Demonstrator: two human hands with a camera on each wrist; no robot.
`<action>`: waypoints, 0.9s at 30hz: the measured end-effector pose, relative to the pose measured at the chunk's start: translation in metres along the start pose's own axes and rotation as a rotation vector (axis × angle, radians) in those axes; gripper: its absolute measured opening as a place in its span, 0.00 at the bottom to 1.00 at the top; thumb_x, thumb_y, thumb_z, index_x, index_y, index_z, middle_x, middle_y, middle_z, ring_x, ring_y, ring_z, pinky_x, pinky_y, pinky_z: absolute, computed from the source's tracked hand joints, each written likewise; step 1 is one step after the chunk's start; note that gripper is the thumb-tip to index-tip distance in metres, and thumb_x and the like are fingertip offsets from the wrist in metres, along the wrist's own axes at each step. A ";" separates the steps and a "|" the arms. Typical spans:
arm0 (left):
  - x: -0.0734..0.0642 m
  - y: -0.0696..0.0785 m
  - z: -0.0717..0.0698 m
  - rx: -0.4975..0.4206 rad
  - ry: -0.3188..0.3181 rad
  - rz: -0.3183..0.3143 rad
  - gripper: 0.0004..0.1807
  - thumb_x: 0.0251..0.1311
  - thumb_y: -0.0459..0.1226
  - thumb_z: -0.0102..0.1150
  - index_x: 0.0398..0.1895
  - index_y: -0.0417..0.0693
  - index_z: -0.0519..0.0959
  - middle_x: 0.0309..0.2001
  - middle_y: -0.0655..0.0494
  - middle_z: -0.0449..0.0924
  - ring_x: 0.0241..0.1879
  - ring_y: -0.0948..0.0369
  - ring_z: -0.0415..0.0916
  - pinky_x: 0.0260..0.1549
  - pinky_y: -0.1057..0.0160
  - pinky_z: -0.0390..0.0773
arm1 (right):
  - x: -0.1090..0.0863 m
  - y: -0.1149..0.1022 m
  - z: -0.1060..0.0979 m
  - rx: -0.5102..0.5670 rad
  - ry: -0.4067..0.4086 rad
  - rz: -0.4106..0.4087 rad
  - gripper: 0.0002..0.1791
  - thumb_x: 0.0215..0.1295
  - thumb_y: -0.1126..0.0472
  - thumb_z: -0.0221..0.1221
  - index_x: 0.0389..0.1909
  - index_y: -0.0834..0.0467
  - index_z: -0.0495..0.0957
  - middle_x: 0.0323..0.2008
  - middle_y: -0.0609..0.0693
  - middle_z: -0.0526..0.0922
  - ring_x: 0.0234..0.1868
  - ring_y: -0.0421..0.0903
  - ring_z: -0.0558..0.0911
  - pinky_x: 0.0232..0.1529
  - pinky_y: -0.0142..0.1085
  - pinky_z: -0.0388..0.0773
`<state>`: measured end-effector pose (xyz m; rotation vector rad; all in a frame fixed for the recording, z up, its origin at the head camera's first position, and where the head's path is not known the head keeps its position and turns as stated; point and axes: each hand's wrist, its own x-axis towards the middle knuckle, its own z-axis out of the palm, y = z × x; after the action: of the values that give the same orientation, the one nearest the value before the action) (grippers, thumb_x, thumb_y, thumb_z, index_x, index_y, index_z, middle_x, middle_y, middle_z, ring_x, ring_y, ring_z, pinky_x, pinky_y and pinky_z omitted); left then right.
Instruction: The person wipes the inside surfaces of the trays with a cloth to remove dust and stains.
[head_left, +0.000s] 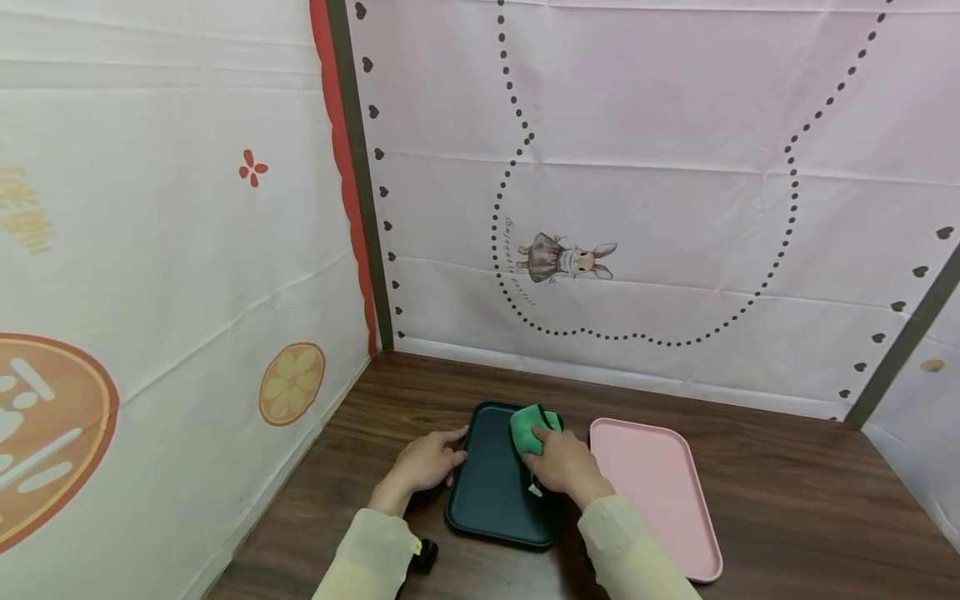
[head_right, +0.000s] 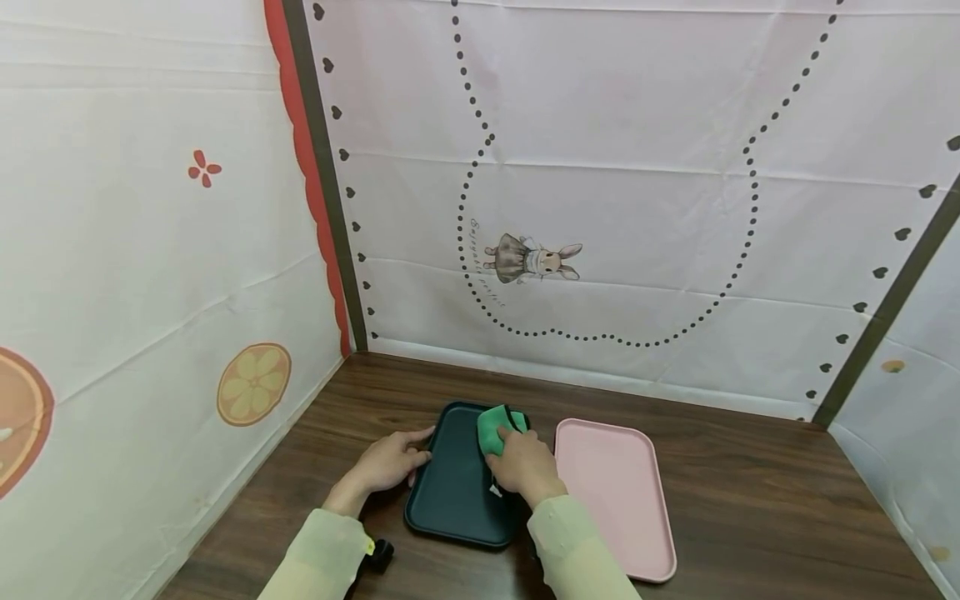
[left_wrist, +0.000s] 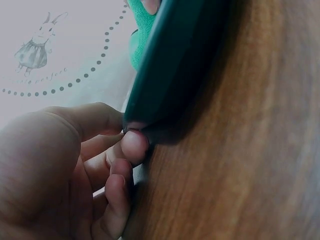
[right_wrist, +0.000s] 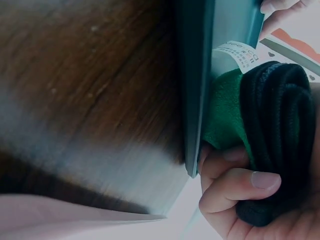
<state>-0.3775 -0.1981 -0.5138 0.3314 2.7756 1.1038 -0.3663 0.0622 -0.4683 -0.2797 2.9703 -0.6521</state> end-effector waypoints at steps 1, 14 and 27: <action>0.000 0.000 0.000 -0.001 -0.002 0.001 0.29 0.76 0.45 0.55 0.78 0.56 0.67 0.16 0.59 0.79 0.13 0.62 0.64 0.17 0.63 0.66 | 0.001 -0.001 0.000 0.002 -0.001 -0.003 0.32 0.71 0.49 0.63 0.74 0.54 0.73 0.67 0.71 0.75 0.63 0.70 0.77 0.55 0.62 0.81; -0.003 0.001 -0.001 0.015 -0.012 0.014 0.29 0.77 0.44 0.53 0.79 0.54 0.66 0.16 0.59 0.79 0.13 0.62 0.63 0.16 0.64 0.64 | 0.010 -0.005 0.001 0.047 -0.012 -0.012 0.32 0.73 0.49 0.61 0.74 0.56 0.71 0.67 0.68 0.77 0.60 0.67 0.81 0.55 0.58 0.82; -0.006 0.004 -0.002 0.022 -0.027 0.045 0.29 0.78 0.44 0.52 0.79 0.52 0.65 0.15 0.60 0.78 0.13 0.63 0.65 0.17 0.63 0.64 | 0.016 -0.008 0.009 0.102 0.002 -0.032 0.33 0.73 0.50 0.61 0.75 0.59 0.70 0.67 0.67 0.77 0.63 0.68 0.79 0.60 0.63 0.78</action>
<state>-0.3712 -0.1985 -0.5095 0.4110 2.7716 1.0705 -0.3799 0.0481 -0.4739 -0.3187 2.9287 -0.8045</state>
